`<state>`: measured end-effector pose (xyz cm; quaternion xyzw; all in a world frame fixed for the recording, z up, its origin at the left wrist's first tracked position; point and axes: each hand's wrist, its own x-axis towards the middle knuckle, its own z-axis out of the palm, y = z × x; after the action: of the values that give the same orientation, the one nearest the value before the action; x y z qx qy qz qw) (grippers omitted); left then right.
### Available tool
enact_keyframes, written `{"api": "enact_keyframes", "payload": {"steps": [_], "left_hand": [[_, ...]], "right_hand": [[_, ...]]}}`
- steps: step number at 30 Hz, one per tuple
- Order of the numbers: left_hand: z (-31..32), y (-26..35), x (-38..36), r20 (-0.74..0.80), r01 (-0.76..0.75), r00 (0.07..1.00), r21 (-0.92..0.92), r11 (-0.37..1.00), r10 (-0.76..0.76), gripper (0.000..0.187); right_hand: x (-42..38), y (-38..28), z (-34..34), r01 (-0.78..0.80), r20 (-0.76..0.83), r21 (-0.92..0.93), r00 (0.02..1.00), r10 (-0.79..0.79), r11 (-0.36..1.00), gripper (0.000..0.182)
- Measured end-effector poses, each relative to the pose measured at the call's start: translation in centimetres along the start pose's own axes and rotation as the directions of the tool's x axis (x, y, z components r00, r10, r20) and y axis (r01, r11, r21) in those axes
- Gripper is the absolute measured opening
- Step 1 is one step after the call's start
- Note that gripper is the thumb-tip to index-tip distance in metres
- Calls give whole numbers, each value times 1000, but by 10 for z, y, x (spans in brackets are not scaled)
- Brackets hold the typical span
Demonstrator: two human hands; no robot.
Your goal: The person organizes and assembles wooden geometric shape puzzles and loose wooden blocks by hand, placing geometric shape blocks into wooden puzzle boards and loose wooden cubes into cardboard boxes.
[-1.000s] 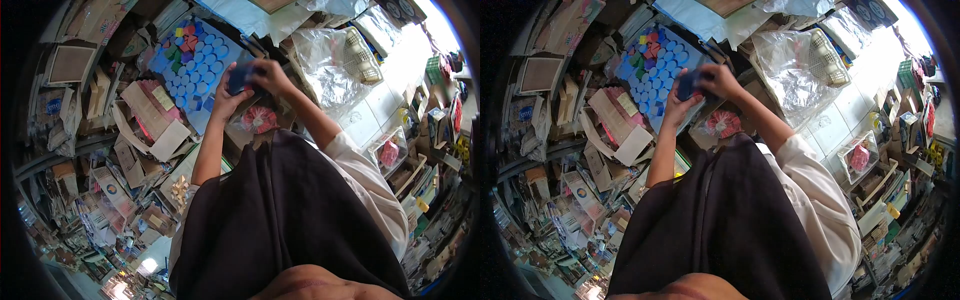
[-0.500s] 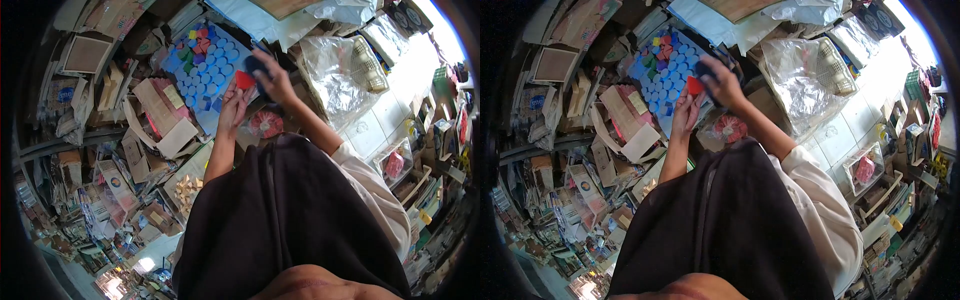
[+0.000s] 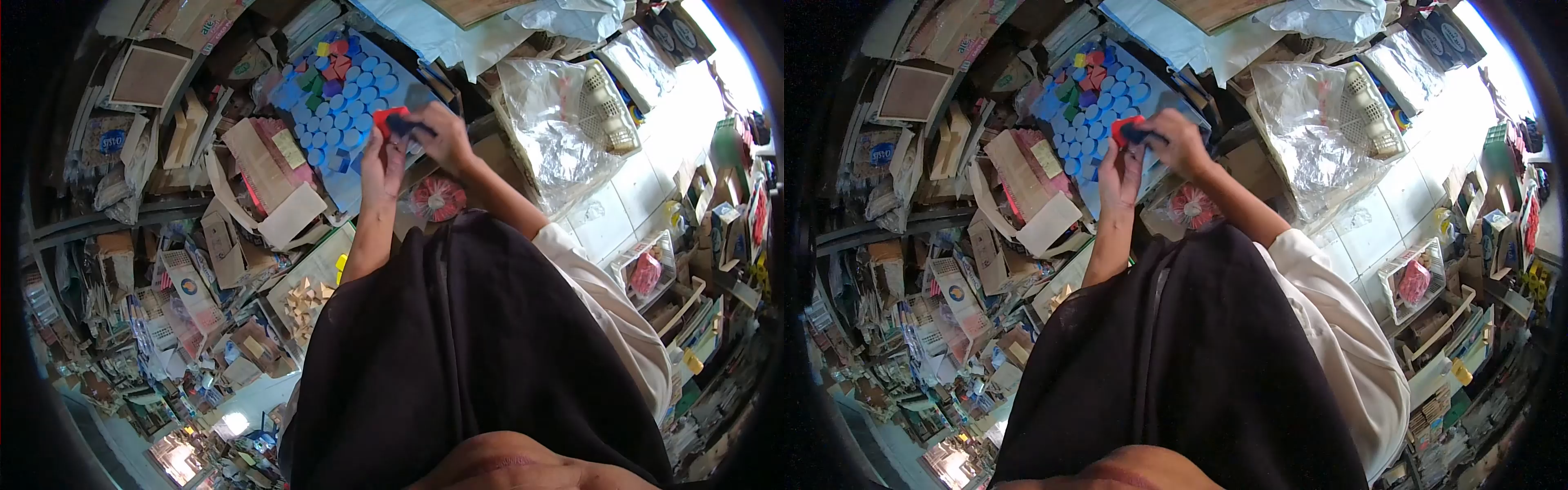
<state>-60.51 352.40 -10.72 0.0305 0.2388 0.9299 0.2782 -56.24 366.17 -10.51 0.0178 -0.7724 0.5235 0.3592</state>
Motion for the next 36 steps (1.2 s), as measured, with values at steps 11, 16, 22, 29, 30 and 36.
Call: {"api": "enact_keyframes", "payload": {"steps": [11, 16, 22, 29, 30, 36], "left_hand": [[9, 6, -9, -110, -77, 991, -12, 997, 76, 35], [6, 7, -10, -141, 68, 988, 28, 997, -64, 34], [22, 1, -15, -309, 57, 947, 446, 893, 94, 48], [6, -8, -19, -358, -11, 904, 525, 851, 233, 45], [4, -6, -19, -265, -23, 945, 534, 845, 194, 55], [-16, -8, -39, -103, -52, 986, 569, 821, 134, 56]], "right_hand": [[14, 18, -4, -164, -53, -165, 986, 157, 973, 24], [9, -1, -13, -343, 298, 436, 927, 226, 832, 24], [-4, -29, 4, 126, 270, 103, 951, -150, 987, 23], [7, -22, 15, -155, 90, 107, 985, 145, 982, 19], [0, -30, 14, -75, 169, 150, 984, 49, 986, 20], [-8, -40, 27, -129, 224, 116, 969, 101, 985, 24]]}}
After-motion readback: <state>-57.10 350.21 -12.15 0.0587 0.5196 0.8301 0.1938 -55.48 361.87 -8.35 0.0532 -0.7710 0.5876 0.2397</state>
